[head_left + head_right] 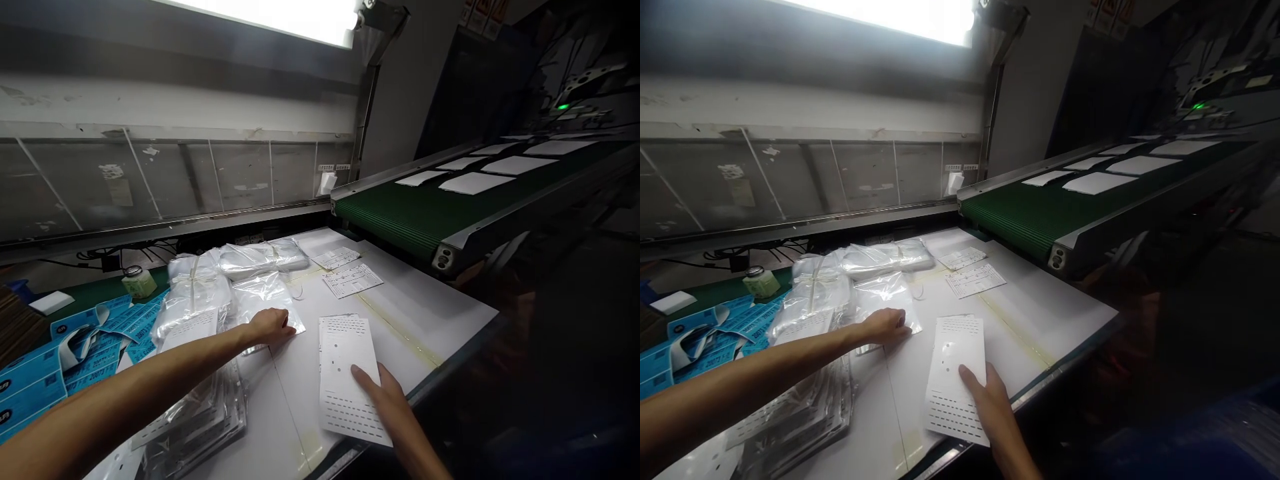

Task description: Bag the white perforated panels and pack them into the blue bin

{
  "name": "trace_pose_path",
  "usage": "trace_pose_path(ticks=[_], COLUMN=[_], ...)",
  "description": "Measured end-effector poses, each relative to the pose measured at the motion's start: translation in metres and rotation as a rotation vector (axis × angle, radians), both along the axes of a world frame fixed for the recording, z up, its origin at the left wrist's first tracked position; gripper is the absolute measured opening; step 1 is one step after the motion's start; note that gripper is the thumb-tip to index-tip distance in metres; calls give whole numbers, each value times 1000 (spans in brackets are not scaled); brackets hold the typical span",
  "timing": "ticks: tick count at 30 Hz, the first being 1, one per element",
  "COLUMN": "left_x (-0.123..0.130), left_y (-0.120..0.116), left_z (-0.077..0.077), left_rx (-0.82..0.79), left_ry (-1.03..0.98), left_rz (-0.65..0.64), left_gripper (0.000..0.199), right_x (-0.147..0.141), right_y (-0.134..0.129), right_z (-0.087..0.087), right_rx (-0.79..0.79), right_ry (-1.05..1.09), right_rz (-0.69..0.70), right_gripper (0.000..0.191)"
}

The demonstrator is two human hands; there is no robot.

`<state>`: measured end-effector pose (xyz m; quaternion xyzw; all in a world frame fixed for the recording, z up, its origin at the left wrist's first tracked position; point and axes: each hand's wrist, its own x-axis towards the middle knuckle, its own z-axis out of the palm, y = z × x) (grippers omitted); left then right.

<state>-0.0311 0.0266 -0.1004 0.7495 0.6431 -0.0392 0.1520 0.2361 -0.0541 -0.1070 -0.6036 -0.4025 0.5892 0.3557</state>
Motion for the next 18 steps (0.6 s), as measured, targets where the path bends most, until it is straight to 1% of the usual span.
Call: trace_pose_path(ticks=[5, 9, 18], left_x=[11, 12, 6], left_y=[1, 2, 4], left_z=[-6, -8, -9], left_rx=[5, -18, 0], left_ry=[-26, -56, -185], left_rz=[81, 131, 136], left_gripper=[28, 26, 23], right_x=[1, 1, 2], right_y=[2, 3, 4], right_z=[-4, -5, -6], right_rx=[5, 7, 2], right_ry=[-24, -27, 7], right_rz=[11, 16, 25], right_gripper=[56, 55, 55])
